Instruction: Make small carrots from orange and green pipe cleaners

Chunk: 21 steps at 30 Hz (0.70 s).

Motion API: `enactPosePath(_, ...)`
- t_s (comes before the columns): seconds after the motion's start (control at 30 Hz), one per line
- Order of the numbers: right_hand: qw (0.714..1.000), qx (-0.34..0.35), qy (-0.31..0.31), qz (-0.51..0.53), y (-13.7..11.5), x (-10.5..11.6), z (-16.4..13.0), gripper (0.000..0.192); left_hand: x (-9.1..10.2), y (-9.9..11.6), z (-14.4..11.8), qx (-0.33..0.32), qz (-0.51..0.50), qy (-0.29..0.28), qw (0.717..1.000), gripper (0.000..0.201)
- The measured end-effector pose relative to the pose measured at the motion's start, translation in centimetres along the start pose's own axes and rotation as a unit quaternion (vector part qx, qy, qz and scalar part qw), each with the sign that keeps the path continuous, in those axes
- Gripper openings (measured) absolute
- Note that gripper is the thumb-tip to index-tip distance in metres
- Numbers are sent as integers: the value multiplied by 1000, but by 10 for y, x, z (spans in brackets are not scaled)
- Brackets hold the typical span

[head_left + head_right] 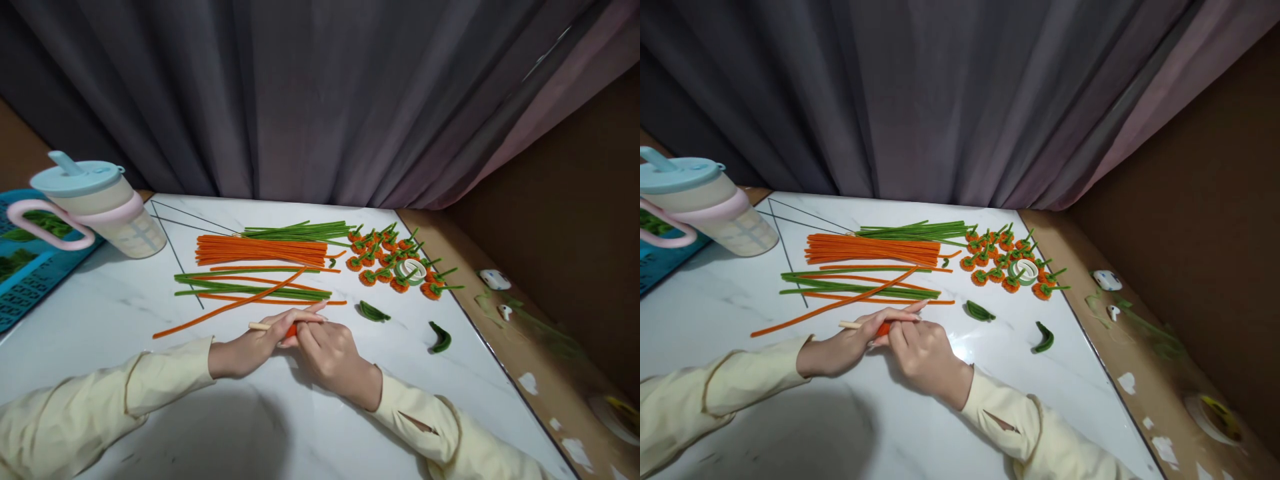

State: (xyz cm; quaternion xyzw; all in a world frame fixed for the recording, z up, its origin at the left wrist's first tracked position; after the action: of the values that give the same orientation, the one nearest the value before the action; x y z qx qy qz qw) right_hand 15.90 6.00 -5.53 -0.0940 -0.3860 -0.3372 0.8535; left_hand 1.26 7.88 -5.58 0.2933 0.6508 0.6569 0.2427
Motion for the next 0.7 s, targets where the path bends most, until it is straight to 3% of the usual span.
enactPosePath(0.3,999,39,7,-12,0,3,2,31,-1,-5,-1,29,-65,-1,997,49)
enactPosePath(0.5,1000,0,-8,-1,2,-2,0,23,-1,-1,1,52,-99,30,993,52)
enactPosePath(0.7,1000,10,-11,-17,1,1,1,22,1,1,1,56,-34,33,997,54)
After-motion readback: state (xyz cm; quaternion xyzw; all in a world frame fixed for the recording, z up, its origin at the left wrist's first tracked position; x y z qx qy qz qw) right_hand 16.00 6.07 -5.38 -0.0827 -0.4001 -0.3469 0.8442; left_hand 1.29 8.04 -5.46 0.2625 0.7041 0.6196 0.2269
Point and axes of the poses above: each hand's wrist, its own z-axis towards the middle knuckle, its own x-axis out of the back of the hand, y = z × x, the point moved 2 cm from there along z, towards the middle knuckle, and after that the axes turned 4 degrees about -z, right-handed, at the moved point
